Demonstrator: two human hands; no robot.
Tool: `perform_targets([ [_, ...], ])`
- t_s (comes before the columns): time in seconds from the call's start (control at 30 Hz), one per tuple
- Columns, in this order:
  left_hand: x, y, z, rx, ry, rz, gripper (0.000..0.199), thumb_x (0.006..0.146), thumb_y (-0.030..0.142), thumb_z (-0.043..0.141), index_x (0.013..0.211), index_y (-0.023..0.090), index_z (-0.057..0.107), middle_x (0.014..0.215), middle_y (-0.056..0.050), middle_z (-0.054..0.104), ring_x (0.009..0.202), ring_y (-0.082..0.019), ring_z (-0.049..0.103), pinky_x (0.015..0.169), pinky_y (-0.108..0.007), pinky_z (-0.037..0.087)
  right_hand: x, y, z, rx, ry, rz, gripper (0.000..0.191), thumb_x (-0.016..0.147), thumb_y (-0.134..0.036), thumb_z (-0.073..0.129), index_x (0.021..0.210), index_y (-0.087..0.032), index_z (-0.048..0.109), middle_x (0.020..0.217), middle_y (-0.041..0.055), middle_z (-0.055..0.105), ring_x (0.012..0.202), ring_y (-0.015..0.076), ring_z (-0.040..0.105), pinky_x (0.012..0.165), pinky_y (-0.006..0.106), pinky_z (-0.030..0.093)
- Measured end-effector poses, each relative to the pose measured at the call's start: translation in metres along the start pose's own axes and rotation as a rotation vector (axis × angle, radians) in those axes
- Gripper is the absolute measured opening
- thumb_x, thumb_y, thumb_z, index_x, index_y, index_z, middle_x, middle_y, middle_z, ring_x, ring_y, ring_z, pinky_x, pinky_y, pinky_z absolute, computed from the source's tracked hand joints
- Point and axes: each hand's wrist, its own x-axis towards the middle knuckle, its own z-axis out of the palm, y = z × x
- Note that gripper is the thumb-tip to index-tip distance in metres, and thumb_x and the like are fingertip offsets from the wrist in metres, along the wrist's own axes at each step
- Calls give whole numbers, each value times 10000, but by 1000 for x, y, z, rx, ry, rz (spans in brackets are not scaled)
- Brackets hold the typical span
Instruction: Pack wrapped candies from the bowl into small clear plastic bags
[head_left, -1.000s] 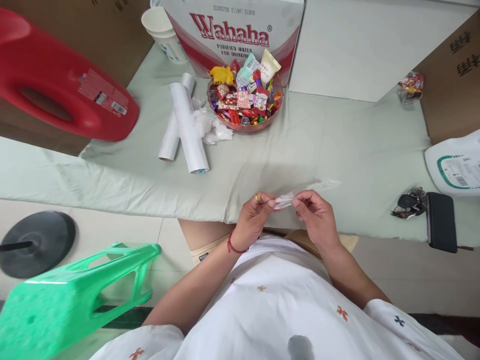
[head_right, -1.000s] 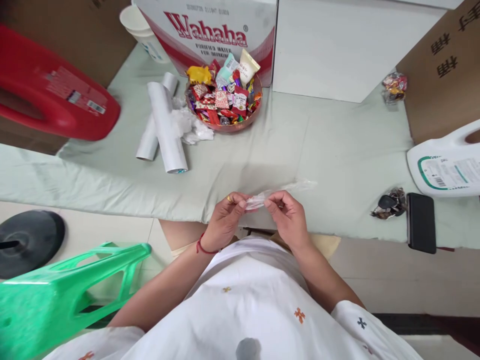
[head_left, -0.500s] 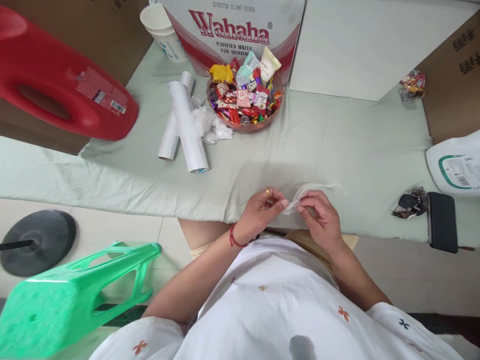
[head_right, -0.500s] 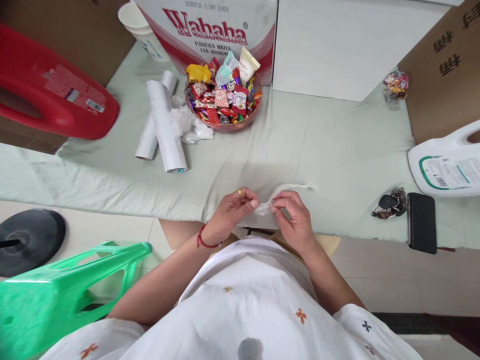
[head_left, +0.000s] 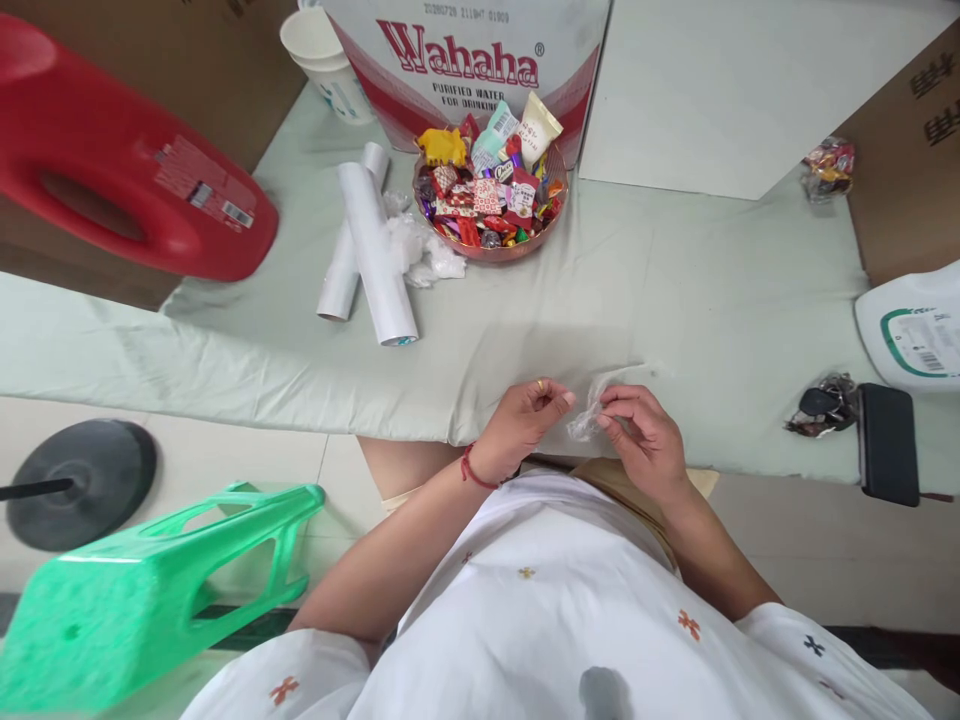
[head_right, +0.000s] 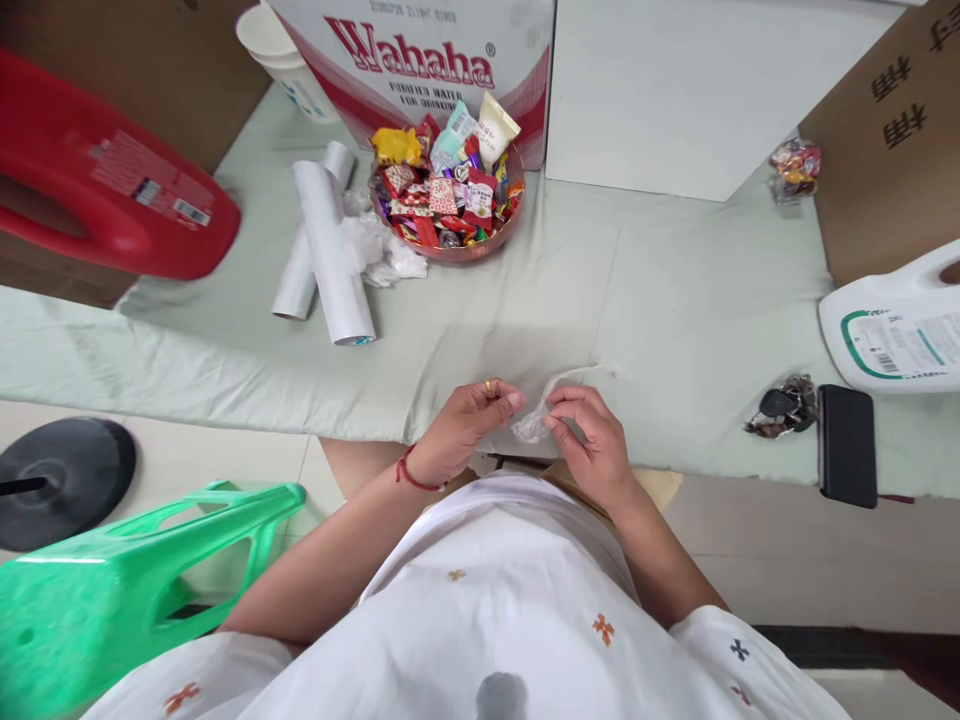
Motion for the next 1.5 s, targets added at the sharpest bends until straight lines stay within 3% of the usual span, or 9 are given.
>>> perform_targets([
  [0.27,2,-4,3,-21,-88,-69,457,696,593,836,741,168,678,688,16,573,674,-119,454,663,-285,351,1,0,1,1,18,7,72,979,-266,638,990,-288,706,1133,66,679,1057,225,660,938,432,542],
  [0.57,2,-10,4,-135,-83,-39,459,777,596,784,773,177,598,704,40,515,653,-97,426,650,-269,350,-1,0,3,-9,27,-25,101,975,-234,640,1012,-295,711,1121,69,672,1019,218,659,890,417,546],
  [0.8,3,-11,1,-321,-68,-107,417,798,518,801,802,187,548,692,51,511,628,-80,461,635,-238,378,-2,0,0,18,86,28,63,970,-282,659,979,-288,721,1081,70,681,984,221,660,851,408,549],
  [0.9,4,-12,-1,-367,-25,-89,390,808,476,809,809,184,552,788,27,572,719,-90,542,707,-239,454,-5,1,-2,39,103,35,52,962,-284,673,962,-289,724,1067,67,679,975,218,656,854,406,547],
  [1.07,5,-12,0,-508,-2,-63,420,775,484,844,851,200,544,1002,-23,669,986,-180,650,869,-339,543,-14,3,-1,90,162,128,59,952,-321,690,933,-273,718,1036,70,668,977,215,649,824,379,554],
  [1.17,5,-13,3,-446,8,3,417,821,538,796,888,208,550,1061,-49,706,980,-193,660,863,-344,530,-18,2,-5,185,144,222,107,952,-367,693,936,-262,705,1044,63,653,1000,210,646,831,357,560],
  [1.33,-1,-14,9,9,121,270,347,1011,554,543,995,214,609,1172,-80,715,997,-199,637,913,-343,475,-11,-8,-15,206,122,387,323,977,-549,612,1104,-267,706,1161,78,683,1091,242,636,865,364,570],
  [1.5,-12,-14,17,191,74,480,264,1064,447,464,951,222,543,1217,-125,686,1162,-237,639,992,-376,464,13,-11,-6,192,-16,548,369,926,-596,661,921,-231,713,833,12,664,751,162,576,696,293,487],
])
